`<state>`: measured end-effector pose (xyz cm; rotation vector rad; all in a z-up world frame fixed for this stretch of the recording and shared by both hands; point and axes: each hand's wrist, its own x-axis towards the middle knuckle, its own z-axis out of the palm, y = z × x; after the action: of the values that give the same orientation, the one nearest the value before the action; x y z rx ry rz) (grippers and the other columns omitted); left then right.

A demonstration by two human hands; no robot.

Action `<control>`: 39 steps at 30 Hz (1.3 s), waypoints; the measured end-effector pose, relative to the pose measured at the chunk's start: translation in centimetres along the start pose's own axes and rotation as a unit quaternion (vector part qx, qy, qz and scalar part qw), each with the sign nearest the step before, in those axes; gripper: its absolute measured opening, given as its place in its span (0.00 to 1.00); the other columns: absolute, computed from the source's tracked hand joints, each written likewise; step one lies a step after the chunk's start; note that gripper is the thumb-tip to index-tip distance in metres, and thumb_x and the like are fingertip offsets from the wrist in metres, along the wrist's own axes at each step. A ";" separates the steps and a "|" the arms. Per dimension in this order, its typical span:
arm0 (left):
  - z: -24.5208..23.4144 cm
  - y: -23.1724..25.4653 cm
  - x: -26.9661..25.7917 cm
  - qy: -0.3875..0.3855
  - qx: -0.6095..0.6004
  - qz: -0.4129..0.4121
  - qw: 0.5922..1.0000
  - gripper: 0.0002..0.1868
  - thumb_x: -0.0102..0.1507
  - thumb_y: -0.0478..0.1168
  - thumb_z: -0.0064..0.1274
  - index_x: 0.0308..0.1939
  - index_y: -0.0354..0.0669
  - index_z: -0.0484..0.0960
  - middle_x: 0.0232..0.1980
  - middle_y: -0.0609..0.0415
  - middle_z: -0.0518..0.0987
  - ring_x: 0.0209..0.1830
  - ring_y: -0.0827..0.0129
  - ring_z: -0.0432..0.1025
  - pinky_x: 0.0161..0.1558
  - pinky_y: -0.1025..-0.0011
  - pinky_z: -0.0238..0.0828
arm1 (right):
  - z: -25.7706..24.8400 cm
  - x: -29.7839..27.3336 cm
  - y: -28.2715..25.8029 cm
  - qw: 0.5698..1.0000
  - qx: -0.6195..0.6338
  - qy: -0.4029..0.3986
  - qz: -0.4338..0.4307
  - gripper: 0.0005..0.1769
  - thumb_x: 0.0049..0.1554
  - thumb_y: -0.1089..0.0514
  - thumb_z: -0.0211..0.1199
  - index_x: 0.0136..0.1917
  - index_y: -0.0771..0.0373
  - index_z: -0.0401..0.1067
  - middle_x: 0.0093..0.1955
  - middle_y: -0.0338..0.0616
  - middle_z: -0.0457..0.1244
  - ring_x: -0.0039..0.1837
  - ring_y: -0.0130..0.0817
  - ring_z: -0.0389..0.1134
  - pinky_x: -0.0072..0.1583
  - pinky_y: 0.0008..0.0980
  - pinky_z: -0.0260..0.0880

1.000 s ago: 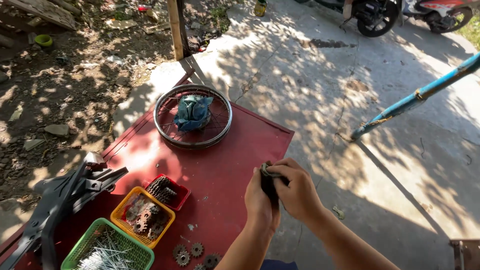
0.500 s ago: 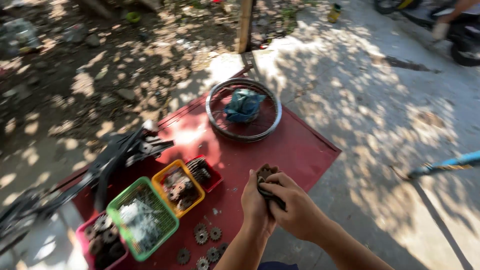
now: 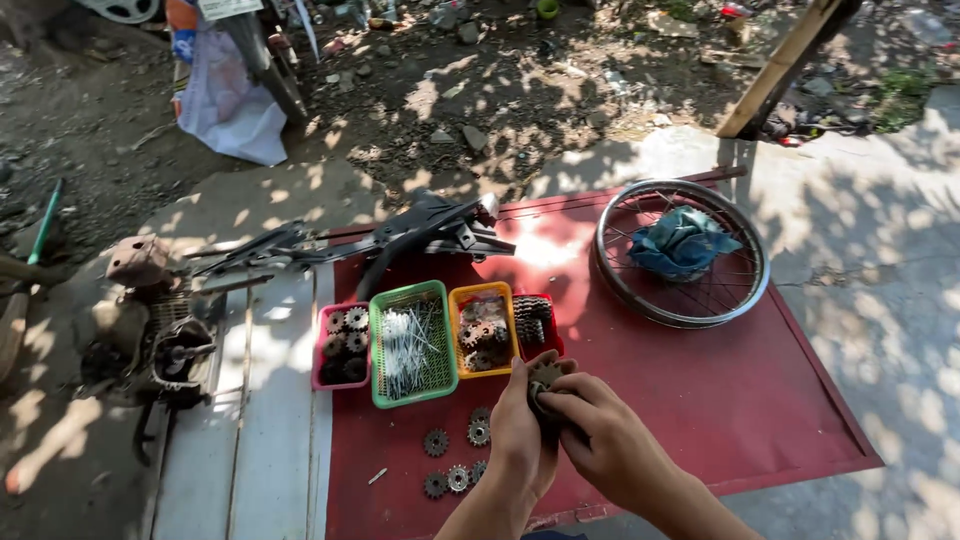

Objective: The person wipes several small metal gears with a cloth on a red workbench. They handle the gears one by one, turning them over to clean different sides, and place them back on the table or into a yellow basket.

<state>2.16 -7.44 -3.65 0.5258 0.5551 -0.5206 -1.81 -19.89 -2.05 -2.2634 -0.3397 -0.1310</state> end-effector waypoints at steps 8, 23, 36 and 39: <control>-1.1 -1.3 -0.7 0.030 0.002 0.005 1.000 0.26 0.76 0.49 0.31 0.58 0.31 0.79 0.55 0.42 0.79 0.51 0.62 0.71 0.57 0.65 0.67 | 0.8 -0.4 0.1 0.998 0.028 -0.014 0.058 0.22 0.48 0.64 0.64 0.58 0.62 0.76 0.56 0.41 0.67 0.49 0.37 0.72 0.51 0.33 0.74; -3.3 -2.8 2.3 0.039 -0.060 -0.061 0.996 0.22 0.76 0.49 0.35 0.54 0.34 0.78 0.52 0.44 0.80 0.49 0.61 0.72 0.57 0.64 0.69 | -0.6 -1.4 1.7 0.998 -0.004 -0.051 0.027 0.32 0.49 0.63 0.61 0.68 0.68 0.66 0.73 0.52 0.57 0.71 0.49 0.60 0.68 0.42 0.64; -0.3 -3.5 -0.7 0.058 0.113 -0.028 0.992 0.32 0.73 0.60 0.33 0.57 0.39 0.83 0.52 0.47 0.80 0.48 0.64 0.70 0.47 0.66 0.66 | -1.3 -1.4 1.7 0.999 -0.004 0.045 0.030 0.22 0.49 0.66 0.64 0.58 0.58 0.76 0.55 0.42 0.68 0.48 0.41 0.73 0.50 0.38 0.75; -1.2 -3.5 -0.4 0.002 0.191 0.046 0.980 0.40 0.71 0.62 0.27 0.60 0.31 0.83 0.50 0.46 0.82 0.43 0.68 0.71 0.47 0.70 0.66 | -2.8 -1.6 1.9 0.995 0.025 0.024 0.090 0.21 0.49 0.65 0.63 0.57 0.60 0.76 0.54 0.40 0.69 0.48 0.37 0.73 0.51 0.34 0.75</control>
<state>-0.63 -9.21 -5.41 0.9143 0.4321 -0.5401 -2.78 -23.54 -1.97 -2.2250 -0.1099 -0.0823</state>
